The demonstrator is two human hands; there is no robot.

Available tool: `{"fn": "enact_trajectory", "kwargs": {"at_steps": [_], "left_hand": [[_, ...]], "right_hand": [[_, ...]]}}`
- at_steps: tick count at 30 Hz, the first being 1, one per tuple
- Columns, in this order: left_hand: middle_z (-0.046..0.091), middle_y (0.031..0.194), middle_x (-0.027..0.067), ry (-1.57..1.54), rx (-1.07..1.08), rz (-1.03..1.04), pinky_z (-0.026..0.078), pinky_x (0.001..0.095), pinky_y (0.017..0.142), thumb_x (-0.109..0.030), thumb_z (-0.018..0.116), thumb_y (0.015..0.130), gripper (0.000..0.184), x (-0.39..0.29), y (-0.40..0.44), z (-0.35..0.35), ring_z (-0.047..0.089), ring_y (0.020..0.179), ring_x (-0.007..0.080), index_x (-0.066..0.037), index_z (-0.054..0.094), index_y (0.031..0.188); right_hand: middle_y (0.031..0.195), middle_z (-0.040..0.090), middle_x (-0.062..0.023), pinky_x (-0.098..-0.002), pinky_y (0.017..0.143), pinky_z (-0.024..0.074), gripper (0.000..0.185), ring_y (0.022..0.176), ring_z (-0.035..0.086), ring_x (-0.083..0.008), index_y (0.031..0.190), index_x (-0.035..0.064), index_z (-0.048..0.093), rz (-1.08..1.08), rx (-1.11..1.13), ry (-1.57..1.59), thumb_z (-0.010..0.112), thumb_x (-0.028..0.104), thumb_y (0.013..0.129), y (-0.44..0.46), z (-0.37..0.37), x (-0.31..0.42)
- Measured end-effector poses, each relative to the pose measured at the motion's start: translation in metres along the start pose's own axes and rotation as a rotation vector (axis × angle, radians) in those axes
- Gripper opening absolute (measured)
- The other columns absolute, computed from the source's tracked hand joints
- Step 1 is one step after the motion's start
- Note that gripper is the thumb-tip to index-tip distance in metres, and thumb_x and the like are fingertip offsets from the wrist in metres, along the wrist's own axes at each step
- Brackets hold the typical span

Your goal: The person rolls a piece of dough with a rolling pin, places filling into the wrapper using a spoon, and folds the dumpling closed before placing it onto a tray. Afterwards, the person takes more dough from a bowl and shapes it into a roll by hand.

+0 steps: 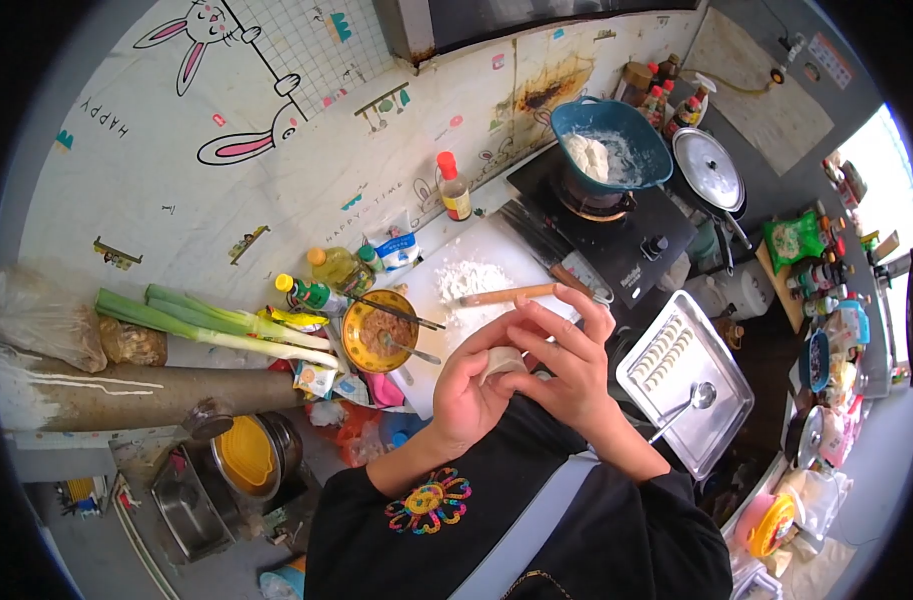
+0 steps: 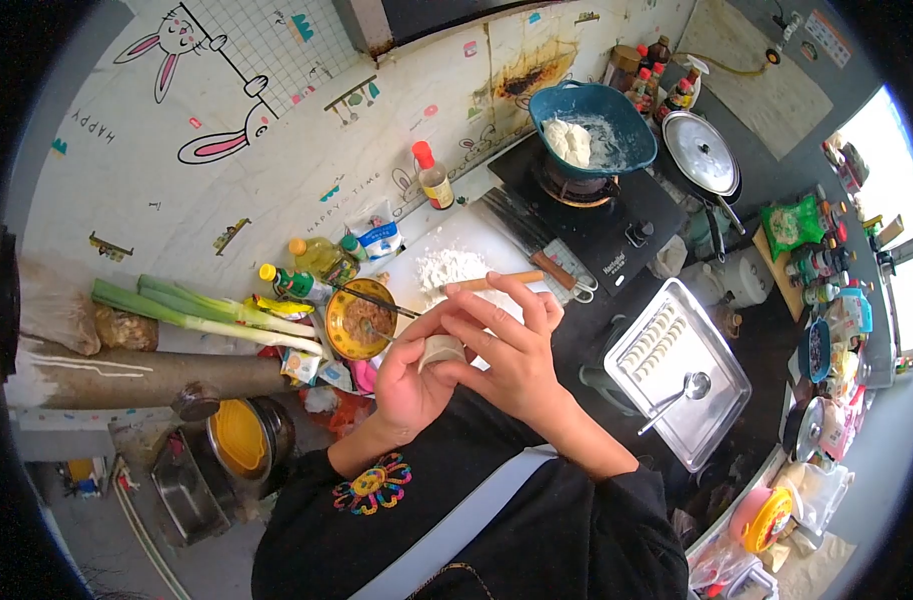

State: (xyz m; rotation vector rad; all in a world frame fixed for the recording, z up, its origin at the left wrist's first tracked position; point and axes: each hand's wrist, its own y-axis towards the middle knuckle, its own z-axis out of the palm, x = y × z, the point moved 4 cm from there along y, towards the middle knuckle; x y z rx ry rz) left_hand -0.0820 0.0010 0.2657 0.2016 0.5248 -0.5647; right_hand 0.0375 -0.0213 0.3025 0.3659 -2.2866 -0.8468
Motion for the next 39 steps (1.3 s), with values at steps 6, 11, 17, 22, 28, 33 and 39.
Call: {"fn": "enact_trajectory", "kwargs": {"at_steps": [6, 11, 17, 22, 28, 33, 39], "left_hand": [[0.04, 0.137, 0.0208, -0.002, 0.019, -0.001, 0.038, 0.035, 0.103, -0.018, 0.029, 0.094, 0.051, 0.0, -0.001, 0.0, 0.044, 0.125, 0.0246, 0.007, 0.029, 0.138], [0.036, 0.14, 0.022, 0.052, -0.006, -0.039, 0.035, 0.0363, 0.107, -0.015, 0.03, 0.092, 0.051, -0.001, -0.003, 0.002, 0.037, 0.131, 0.0289, 0.006, 0.028, 0.139], [0.037, 0.139, 0.0211, 0.026, 0.009, -0.001, 0.033, 0.0355, 0.108, -0.012, 0.028, 0.092, 0.05, -0.001, -0.001, -0.001, 0.036, 0.132, 0.0285, 0.005, 0.03, 0.138], [0.038, 0.138, 0.0202, 0.028, 0.001, -0.013, 0.033, 0.0356, 0.108, -0.012, 0.027, 0.092, 0.049, 0.002, -0.002, -0.003, 0.036, 0.132, 0.0285, 0.004, 0.031, 0.138], [0.039, 0.138, 0.0186, -0.032, 0.03, -0.028, 0.035, 0.0349, 0.106, -0.011, 0.025, 0.095, 0.048, 0.002, -0.004, -0.005, 0.04, 0.129, 0.0249, 0.004, 0.027, 0.14], [0.035, 0.141, 0.0192, -0.04, -0.011, 0.016, 0.034, 0.0352, 0.107, -0.011, 0.027, 0.093, 0.051, 0.004, 0.0, -0.009, 0.037, 0.131, 0.0258, 0.004, 0.025, 0.141], [0.027, 0.147, 0.0203, -0.096, 0.066, 0.07, 0.029, 0.0372, 0.11, -0.01, 0.029, 0.09, 0.055, -0.003, 0.001, -0.005, 0.031, 0.135, 0.0259, 0.004, 0.022, 0.143]], "right_hand": [[0.112, 0.064, 0.0061, -0.0409, 0.087, 0.0251, 0.024, 0.115, 0.048, -0.0226, 0.084, 0.0166, 0.072, -0.071, -0.015, -0.013, 0.077, 0.028, 0.064, -0.004, -0.001, -0.002], [0.111, 0.065, 0.0064, -0.0396, 0.084, 0.0263, 0.022, 0.112, 0.051, -0.0216, 0.084, 0.0165, 0.072, -0.117, -0.016, 0.001, 0.076, 0.024, 0.064, -0.005, -0.001, -0.001], [0.106, 0.067, 0.0022, -0.0393, 0.089, 0.0297, 0.028, 0.109, 0.052, -0.0253, 0.089, 0.0136, 0.072, -0.056, 0.007, -0.023, 0.077, 0.02, 0.062, 0.001, 0.001, 0.006], [0.106, 0.067, 0.0022, -0.0396, 0.089, 0.0293, 0.027, 0.109, 0.052, -0.0249, 0.089, 0.0142, 0.072, -0.067, 0.021, 0.022, 0.077, 0.02, 0.063, 0.0, 0.003, 0.005], [0.103, 0.068, 0.0022, -0.0408, 0.089, 0.0289, 0.025, 0.108, 0.053, -0.024, 0.088, 0.0138, 0.072, -0.082, 0.056, 0.063, 0.077, 0.019, 0.063, -0.007, 0.005, 0.002], [0.105, 0.067, 0.0004, -0.0386, 0.09, 0.0327, 0.031, 0.107, 0.052, -0.0248, 0.087, 0.0125, 0.071, 0.042, 0.013, 0.007, 0.078, 0.026, 0.06, 0.005, 0.002, 0.006], [0.107, 0.064, 0.0071, -0.0393, 0.084, 0.0275, 0.028, 0.106, 0.05, -0.022, 0.083, 0.0173, 0.07, -0.01, -0.045, -0.005, 0.078, 0.026, 0.058, -0.004, 0.002, -0.005]]}}
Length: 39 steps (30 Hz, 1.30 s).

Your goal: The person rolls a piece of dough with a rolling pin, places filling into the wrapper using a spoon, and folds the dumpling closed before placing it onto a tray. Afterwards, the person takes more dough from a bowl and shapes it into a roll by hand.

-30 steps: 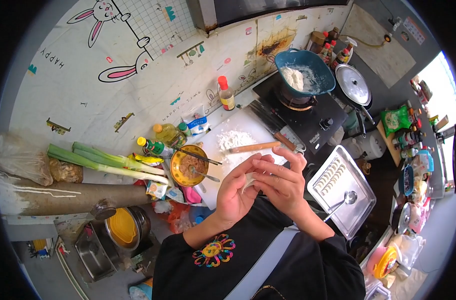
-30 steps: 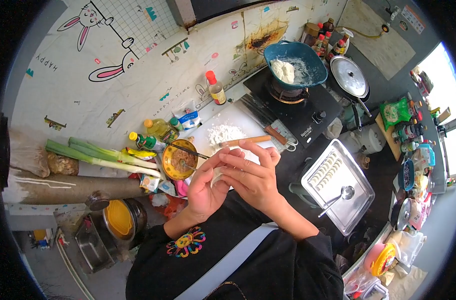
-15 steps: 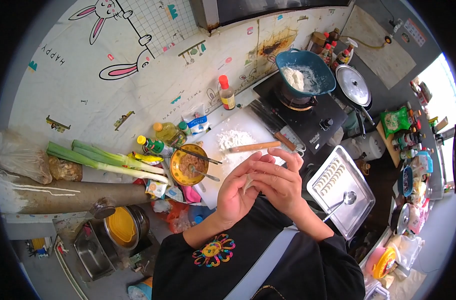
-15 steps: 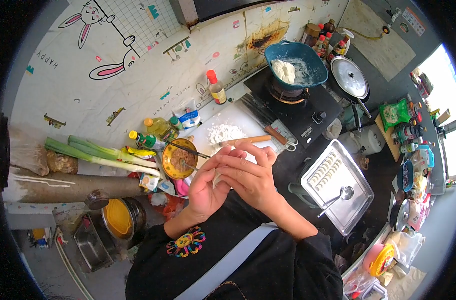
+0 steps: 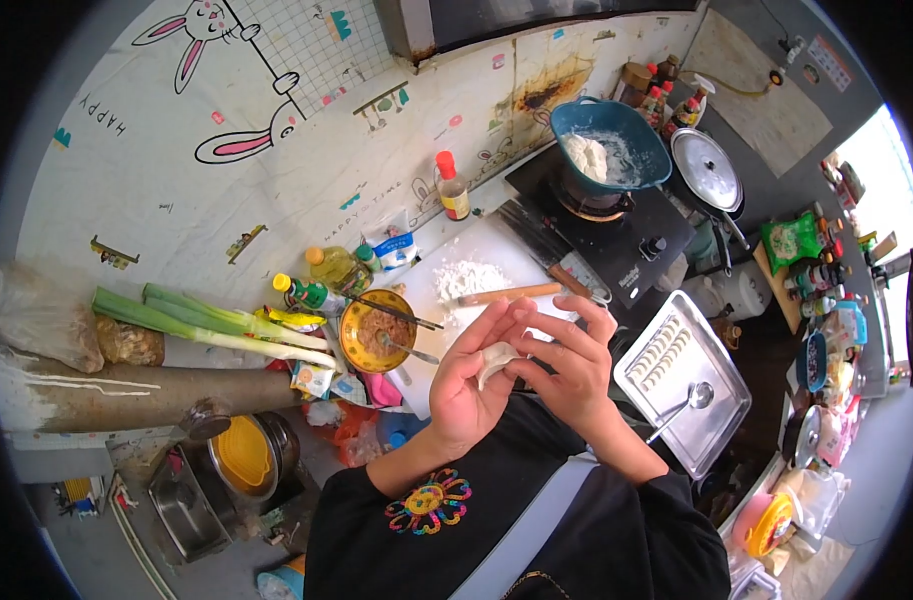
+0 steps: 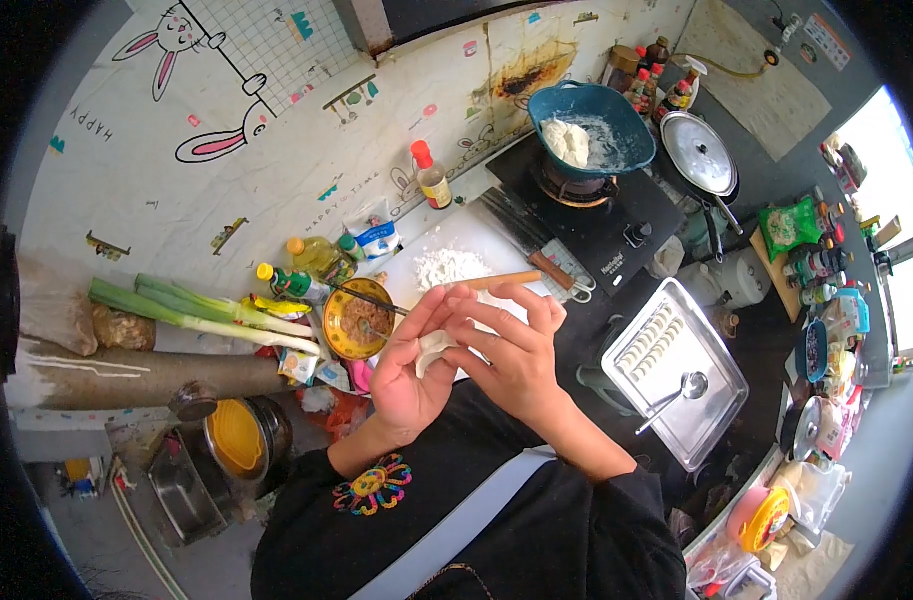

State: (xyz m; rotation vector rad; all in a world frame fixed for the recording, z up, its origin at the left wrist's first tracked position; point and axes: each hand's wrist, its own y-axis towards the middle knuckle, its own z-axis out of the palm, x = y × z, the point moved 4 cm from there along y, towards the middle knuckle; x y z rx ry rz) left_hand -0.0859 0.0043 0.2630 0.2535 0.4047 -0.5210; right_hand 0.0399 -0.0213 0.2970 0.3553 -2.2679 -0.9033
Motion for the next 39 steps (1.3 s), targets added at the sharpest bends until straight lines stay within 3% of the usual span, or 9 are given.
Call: {"fn": "enact_trajectory", "kwargs": {"at_steps": [11, 14, 18, 29, 39], "left_hand": [[0.025, 0.148, 0.0208, 0.054, -0.044, -0.068, 0.028, 0.0369, 0.11, -0.009, 0.029, 0.091, 0.054, 0.009, 0.006, 0.008, 0.024, 0.138, 0.0279, 0.004, 0.02, 0.143], [0.025, 0.148, 0.0205, 0.05, -0.037, -0.032, 0.029, 0.0363, 0.109, -0.009, 0.029, 0.091, 0.054, 0.009, 0.011, 0.005, 0.026, 0.138, 0.0271, 0.003, 0.02, 0.143], [0.025, 0.148, 0.0199, 0.006, -0.034, -0.015, 0.031, 0.0356, 0.107, -0.008, 0.03, 0.09, 0.055, 0.012, 0.016, 0.006, 0.027, 0.137, 0.0264, 0.003, 0.021, 0.143], [0.026, 0.147, 0.022, 0.167, -0.057, -0.025, 0.024, 0.0391, 0.112, -0.01, 0.033, 0.088, 0.058, 0.031, 0.035, 0.017, 0.024, 0.139, 0.0305, 0.003, 0.021, 0.143], [0.027, 0.146, 0.023, 0.172, -0.08, 0.019, 0.026, 0.039, 0.111, -0.009, 0.036, 0.086, 0.058, 0.056, 0.053, 0.022, 0.023, 0.139, 0.032, 0.003, 0.024, 0.142]], "right_hand": [[0.103, 0.065, 0.006, -0.039, 0.084, 0.0272, 0.026, 0.101, 0.051, -0.0195, 0.085, 0.0149, 0.07, -0.072, 0.018, -0.055, 0.076, 0.025, 0.061, -0.006, -0.005, -0.007], [0.105, 0.065, 0.0052, -0.0383, 0.084, 0.0274, 0.029, 0.098, 0.05, -0.0197, 0.087, 0.015, 0.07, 0.093, -0.013, -0.007, 0.077, 0.026, 0.06, 0.003, -0.009, -0.006], [0.105, 0.064, 0.0051, -0.0377, 0.084, 0.0278, 0.031, 0.095, 0.05, -0.0204, 0.088, 0.0148, 0.07, 0.079, -0.032, -0.036, 0.077, 0.024, 0.06, 0.005, -0.014, -0.012], [0.1, 0.065, 0.0074, -0.0371, 0.081, 0.0282, 0.025, 0.088, 0.048, -0.0186, 0.085, 0.0164, 0.07, -0.001, -0.072, -0.091, 0.076, 0.019, 0.061, -0.003, -0.023, -0.037], [0.09, 0.062, 0.0045, -0.0366, 0.081, 0.0298, 0.03, 0.086, 0.047, -0.0201, 0.089, 0.0155, 0.069, 0.132, -0.117, -0.042, 0.077, 0.016, 0.06, 0.001, -0.048, -0.061]]}}
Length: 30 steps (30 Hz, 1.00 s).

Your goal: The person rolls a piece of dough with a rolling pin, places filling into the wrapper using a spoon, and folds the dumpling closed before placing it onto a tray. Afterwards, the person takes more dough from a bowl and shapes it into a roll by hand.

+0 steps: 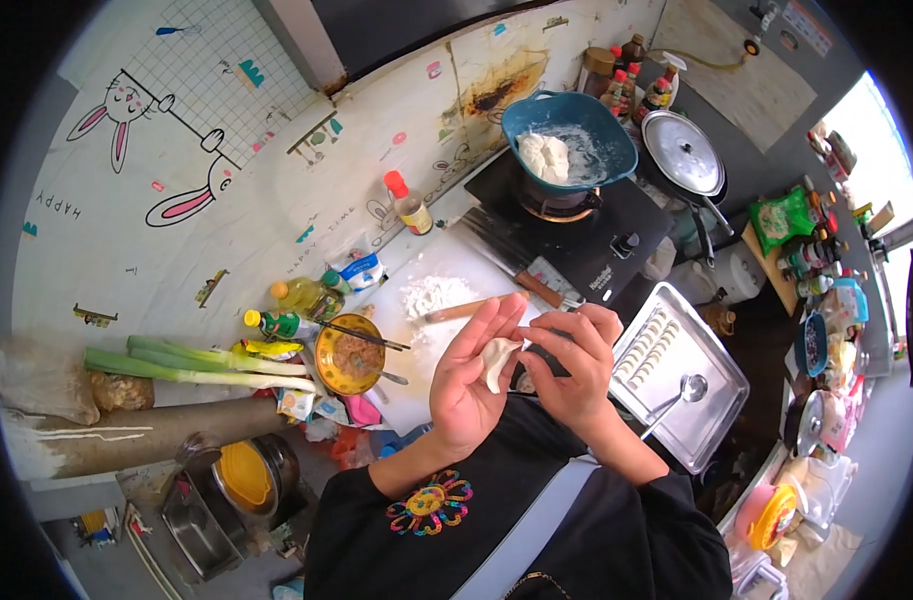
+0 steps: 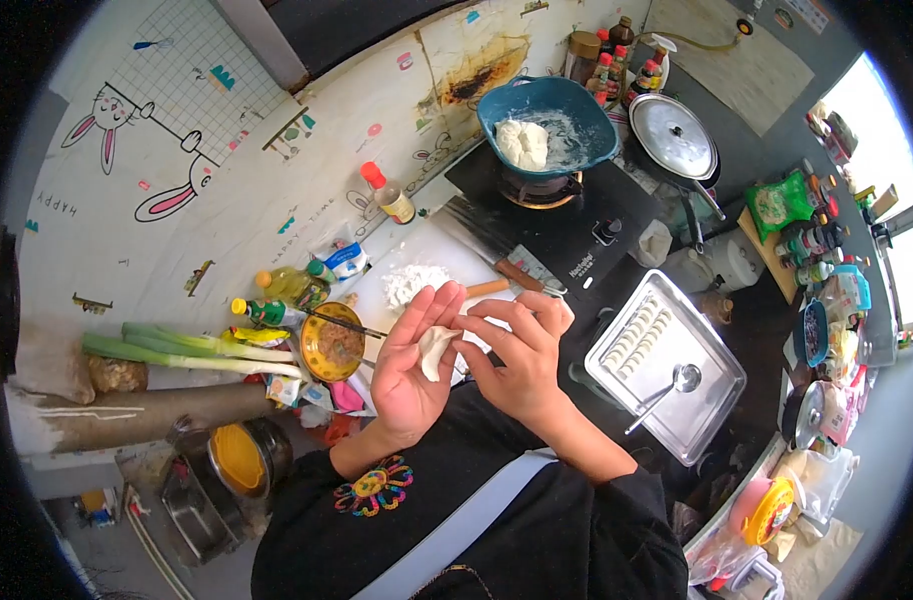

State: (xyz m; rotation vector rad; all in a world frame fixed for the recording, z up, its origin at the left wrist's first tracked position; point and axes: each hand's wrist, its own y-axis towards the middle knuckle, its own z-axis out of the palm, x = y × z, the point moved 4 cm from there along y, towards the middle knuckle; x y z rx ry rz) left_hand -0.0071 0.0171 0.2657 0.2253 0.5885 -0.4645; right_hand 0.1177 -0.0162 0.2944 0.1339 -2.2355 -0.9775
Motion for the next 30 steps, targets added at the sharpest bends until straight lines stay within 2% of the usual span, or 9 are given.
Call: {"fn": "enact_trajectory", "kwargs": {"at_steps": [9, 12, 18, 21, 23, 26, 27, 29, 30], "left_hand": [[0.026, 0.147, 0.0238, 0.024, -0.033, -0.026, 0.025, 0.0397, 0.112, -0.009, 0.035, 0.087, 0.058, 0.033, 0.01, 0.018, 0.023, 0.139, 0.0321, 0.004, 0.023, 0.142], [0.027, 0.147, 0.0212, -0.049, 0.069, 0.035, 0.029, 0.0352, 0.11, -0.004, 0.031, 0.089, 0.055, 0.045, 0.014, 0.018, 0.026, 0.138, 0.0279, 0.003, 0.023, 0.143], [0.028, 0.146, 0.0214, -0.027, -0.049, -0.056, 0.031, 0.0351, 0.109, -0.005, 0.032, 0.089, 0.055, 0.061, 0.013, 0.027, 0.028, 0.137, 0.028, 0.004, 0.022, 0.142], [0.028, 0.145, 0.0242, 0.011, -0.077, -0.083, 0.03, 0.0379, 0.109, -0.007, 0.032, 0.089, 0.055, 0.067, 0.011, 0.03, 0.027, 0.137, 0.0313, 0.006, 0.023, 0.141], [0.029, 0.145, 0.024, 0.024, -0.097, -0.096, 0.033, 0.0371, 0.107, -0.009, 0.033, 0.09, 0.054, 0.067, 0.009, 0.029, 0.03, 0.135, 0.0303, 0.006, 0.023, 0.141], [0.033, 0.144, 0.0207, 0.014, -0.074, -0.129, 0.036, 0.0343, 0.104, -0.008, 0.03, 0.09, 0.053, 0.065, 0.007, 0.02, 0.035, 0.133, 0.0271, 0.005, 0.024, 0.141], [0.035, 0.143, 0.0191, 0.006, -0.057, -0.143, 0.037, 0.0331, 0.103, -0.007, 0.029, 0.09, 0.053, 0.063, 0.007, 0.016, 0.037, 0.132, 0.0257, 0.004, 0.025, 0.142], [0.038, 0.141, 0.0188, -0.003, -0.03, -0.176, 0.039, 0.033, 0.101, -0.013, 0.028, 0.093, 0.051, 0.062, 0.006, 0.01, 0.039, 0.13, 0.0251, 0.003, 0.027, 0.141], [0.039, 0.14, 0.0187, -0.008, -0.015, -0.192, 0.039, 0.0329, 0.1, -0.017, 0.028, 0.095, 0.05, 0.061, 0.005, 0.008, 0.04, 0.129, 0.0248, 0.003, 0.027, 0.141]], "right_hand": [[0.091, 0.062, 0.0036, -0.0365, 0.081, 0.0293, 0.028, 0.086, 0.048, -0.0198, 0.087, 0.0153, 0.067, -0.022, 0.029, -0.017, 0.077, 0.015, 0.061, -0.008, -0.019, -0.033], [0.094, 0.061, 0.0031, -0.0376, 0.081, 0.0292, 0.03, 0.087, 0.048, -0.0201, 0.09, 0.0154, 0.067, 0.018, 0.058, -0.019, 0.077, 0.016, 0.061, -0.006, -0.033, -0.038], [0.091, 0.061, 0.0036, -0.038, 0.081, 0.0291, 0.03, 0.087, 0.048, -0.0198, 0.09, 0.0157, 0.067, -0.009, 0.044, -0.006, 0.076, 0.016, 0.061, -0.008, -0.049, -0.049], [0.089, 0.061, 0.0041, -0.0378, 0.081, 0.029, 0.027, 0.086, 0.049, -0.0193, 0.088, 0.0157, 0.068, -0.035, 0.064, 0.001, 0.076, 0.014, 0.062, -0.015, -0.047, -0.054], [0.088, 0.061, 0.0045, -0.0377, 0.081, 0.0288, 0.025, 0.086, 0.049, -0.0191, 0.086, 0.0157, 0.068, -0.036, 0.083, 0.019, 0.075, 0.013, 0.062, -0.02, -0.044, -0.057], [0.095, 0.062, 0.0027, -0.038, 0.083, 0.0298, 0.034, 0.09, 0.049, -0.0207, 0.094, 0.0142, 0.067, -0.076, 0.145, 0.006, 0.075, 0.014, 0.061, -0.02, -0.041, -0.056], [0.098, 0.061, 0.0022, -0.0381, 0.084, 0.0301, 0.037, 0.091, 0.049, -0.0213, 0.097, 0.0137, 0.066, -0.013, 0.159, 0.038, 0.075, 0.014, 0.061, -0.018, -0.04, -0.054], [0.103, 0.06, 0.0013, -0.0384, 0.086, 0.0308, 0.045, 0.094, 0.049, -0.0226, 0.105, 0.0127, 0.064, 0.113, 0.188, 0.099, 0.075, 0.014, 0.061, -0.011, -0.04, -0.047], [0.109, 0.059, 0.0, -0.0381, 0.088, 0.0317, 0.054, 0.098, 0.048, -0.0237, 0.113, 0.012, 0.06, 0.093, 0.264, 0.143, 0.075, 0.013, 0.061, -0.011, -0.038, -0.047]]}}
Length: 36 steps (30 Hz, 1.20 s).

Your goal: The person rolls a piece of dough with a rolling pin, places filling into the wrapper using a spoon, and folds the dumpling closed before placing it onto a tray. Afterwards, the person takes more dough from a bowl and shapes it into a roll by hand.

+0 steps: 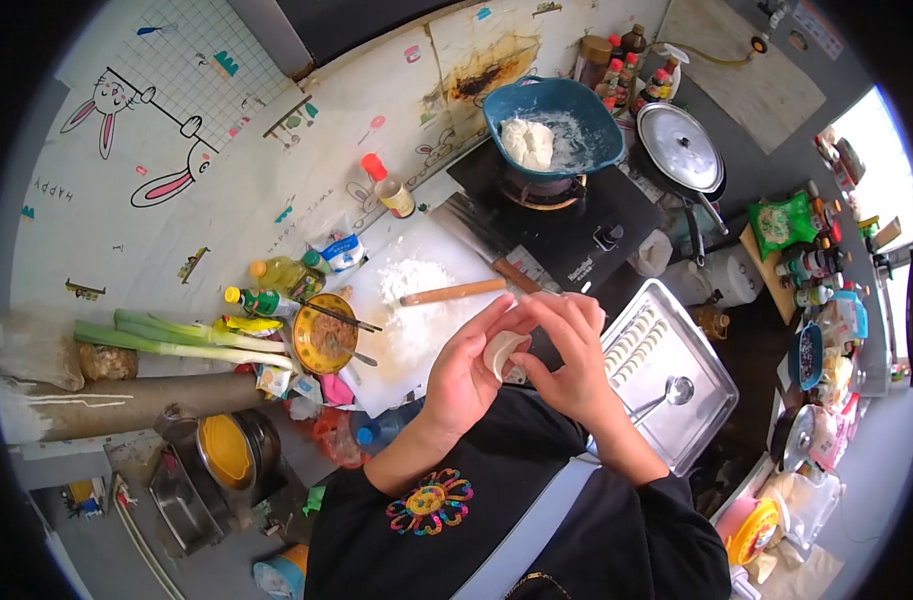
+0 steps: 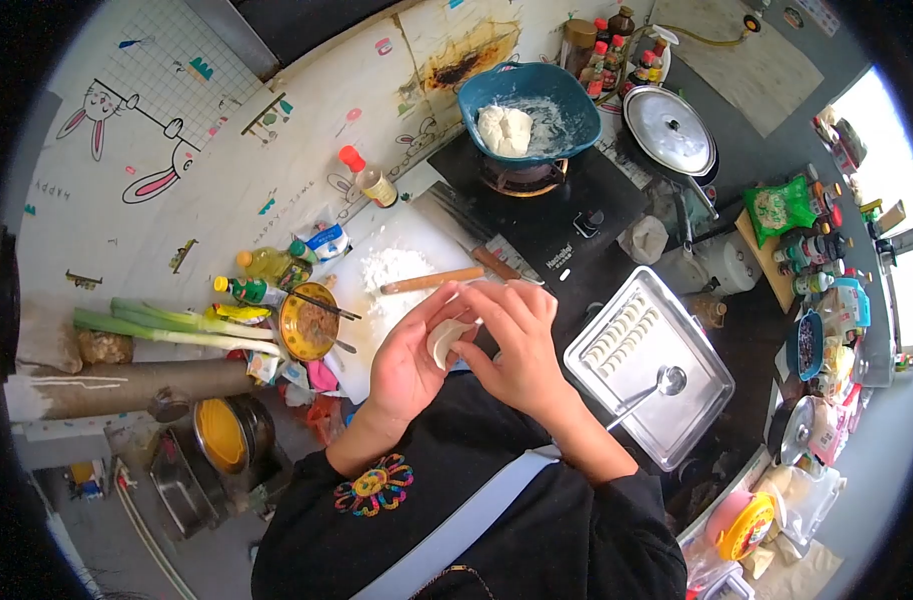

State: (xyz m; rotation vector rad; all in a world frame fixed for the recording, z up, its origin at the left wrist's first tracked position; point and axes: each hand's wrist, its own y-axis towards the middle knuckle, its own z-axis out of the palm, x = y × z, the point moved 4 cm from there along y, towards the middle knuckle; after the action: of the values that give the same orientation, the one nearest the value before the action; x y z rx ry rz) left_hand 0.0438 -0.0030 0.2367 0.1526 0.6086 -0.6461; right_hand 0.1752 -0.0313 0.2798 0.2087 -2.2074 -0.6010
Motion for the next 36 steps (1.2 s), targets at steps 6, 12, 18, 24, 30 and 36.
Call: {"fn": "enact_trajectory", "kwargs": {"at_steps": [6, 12, 18, 24, 30, 36], "left_hand": [[0.046, 0.133, 0.0163, -0.017, -0.045, -0.231, 0.041, 0.0361, 0.097, -0.043, 0.028, 0.099, 0.059, -0.009, -0.007, -0.02, 0.049, 0.119, 0.0239, -0.004, 0.022, 0.144], [0.048, 0.129, 0.0149, -0.275, -0.012, -0.283, 0.043, 0.039, 0.096, -0.045, 0.024, 0.098, 0.06, -0.029, -0.015, -0.03, 0.051, 0.115, 0.0251, -0.003, 0.029, 0.141], [0.052, 0.124, 0.0157, -0.158, -0.079, -0.111, 0.044, 0.0387, 0.095, -0.044, 0.021, 0.1, 0.06, -0.028, -0.02, -0.059, 0.054, 0.111, 0.0246, 0.001, 0.034, 0.137], [0.053, 0.121, 0.0144, -0.082, -0.106, -0.111, 0.047, 0.0373, 0.091, -0.046, 0.02, 0.1, 0.061, -0.029, -0.024, -0.084, 0.057, 0.103, 0.0225, 0.001, 0.037, 0.135], [0.054, 0.116, 0.0108, -0.081, -0.247, -0.173, 0.05, 0.0303, 0.079, -0.047, 0.026, 0.099, 0.059, 0.0, -0.026, -0.139, 0.058, 0.095, 0.0174, 0.0, 0.039, 0.132], [0.053, 0.117, 0.0101, -0.051, -0.394, -0.248, 0.051, 0.0308, 0.078, -0.046, 0.026, 0.1, 0.057, 0.017, -0.025, -0.18, 0.058, 0.097, 0.0182, -0.001, 0.041, 0.13]], "right_hand": [[0.104, 0.062, 0.0003, -0.036, 0.084, 0.0335, 0.048, 0.093, 0.052, -0.0211, 0.108, 0.0122, 0.064, -0.124, 0.267, 0.132, 0.076, 0.01, 0.062, 0.003, 0.018, 0.011], [0.096, 0.063, -0.0003, -0.0338, 0.076, 0.0371, 0.039, 0.086, 0.055, -0.0194, 0.099, 0.0109, 0.066, -0.117, 0.158, 0.152, 0.077, 0.013, 0.061, 0.002, 0.042, 0.017], [0.097, 0.06, -0.0002, -0.0367, 0.08, 0.0367, 0.04, 0.09, 0.053, -0.0212, 0.096, 0.0133, 0.067, -0.036, 0.023, 0.017, 0.079, 0.017, 0.059, 0.008, 0.059, 0.031], [0.098, 0.06, 0.001, -0.0386, 0.083, 0.0355, 0.039, 0.094, 0.052, -0.0221, 0.095, 0.015, 0.067, -0.024, 0.088, -0.114, 0.078, 0.02, 0.059, 0.009, 0.083, 0.032], [0.093, 0.062, 0.0013, -0.0382, 0.082, 0.0365, 0.037, 0.091, 0.054, -0.0209, 0.096, 0.0132, 0.068, 0.043, 0.269, -0.155, 0.076, 0.018, 0.059, -0.005, 0.135, 0.003], [0.095, 0.063, 0.0013, -0.0371, 0.08, 0.0375, 0.04, 0.092, 0.055, -0.0194, 0.099, 0.0137, 0.068, 0.083, 0.376, -0.11, 0.075, 0.017, 0.06, -0.014, 0.176, -0.024]]}}
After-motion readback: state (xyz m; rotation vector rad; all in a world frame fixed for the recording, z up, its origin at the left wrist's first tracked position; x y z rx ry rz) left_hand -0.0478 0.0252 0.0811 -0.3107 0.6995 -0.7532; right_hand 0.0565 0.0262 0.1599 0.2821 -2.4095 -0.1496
